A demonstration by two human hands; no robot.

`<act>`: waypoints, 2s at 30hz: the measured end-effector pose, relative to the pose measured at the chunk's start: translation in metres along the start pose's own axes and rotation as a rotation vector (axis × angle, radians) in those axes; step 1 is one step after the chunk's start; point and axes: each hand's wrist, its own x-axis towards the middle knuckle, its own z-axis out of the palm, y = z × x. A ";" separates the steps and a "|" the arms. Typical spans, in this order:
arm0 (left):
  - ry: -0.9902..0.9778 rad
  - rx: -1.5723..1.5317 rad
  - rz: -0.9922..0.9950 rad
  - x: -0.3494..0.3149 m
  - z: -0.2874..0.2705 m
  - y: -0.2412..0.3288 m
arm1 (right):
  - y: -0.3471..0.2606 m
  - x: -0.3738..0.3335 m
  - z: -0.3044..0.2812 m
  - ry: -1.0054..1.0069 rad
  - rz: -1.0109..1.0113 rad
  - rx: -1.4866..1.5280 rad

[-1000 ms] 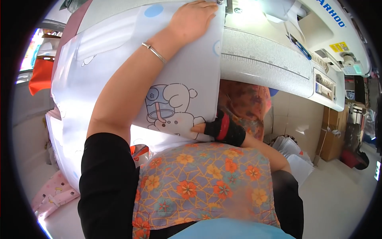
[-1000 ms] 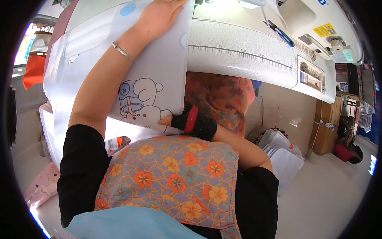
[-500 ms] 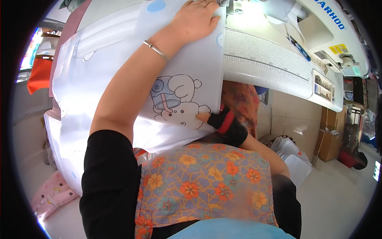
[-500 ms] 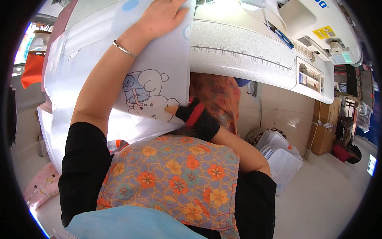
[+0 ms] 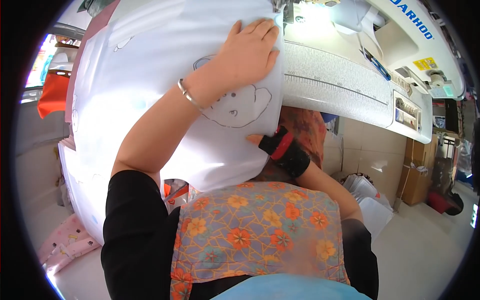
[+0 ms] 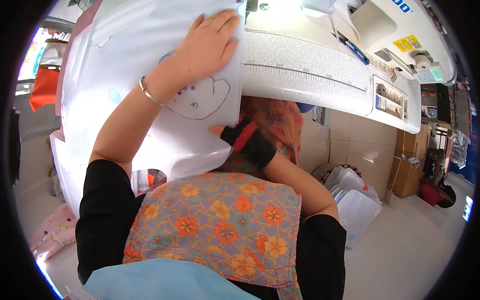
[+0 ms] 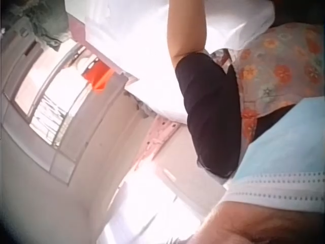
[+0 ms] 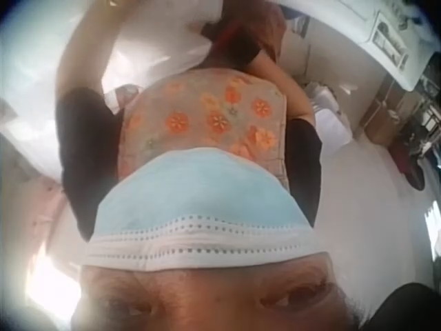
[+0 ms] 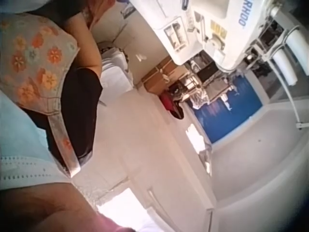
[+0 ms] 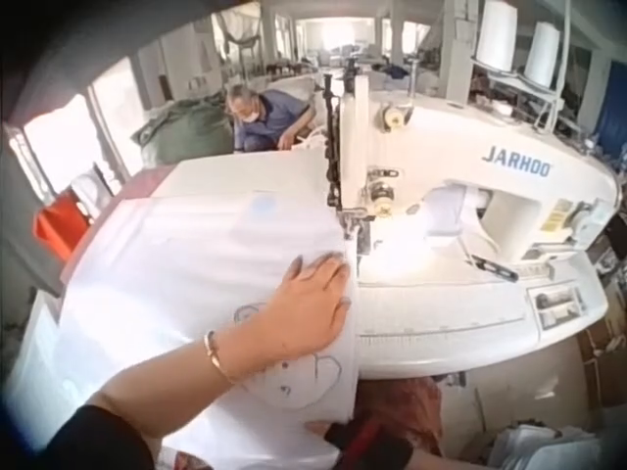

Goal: Sewing fabric pieces together using an industrial sewing machine to create pillowcases.

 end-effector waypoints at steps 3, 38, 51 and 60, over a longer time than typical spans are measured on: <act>0.032 -0.070 -0.009 0.005 0.000 -0.010 | -0.011 0.006 -0.006 -0.063 -0.009 -0.212; 0.242 -0.065 0.087 0.005 -0.001 -0.005 | -0.049 -0.004 0.012 0.015 0.104 -0.178; 0.188 -0.527 0.291 -0.073 -0.040 0.019 | -0.091 0.007 0.010 0.172 -0.040 -0.148; 0.841 -1.896 -0.968 -0.259 -0.078 -0.013 | -0.056 0.025 -0.069 0.199 -0.154 -0.237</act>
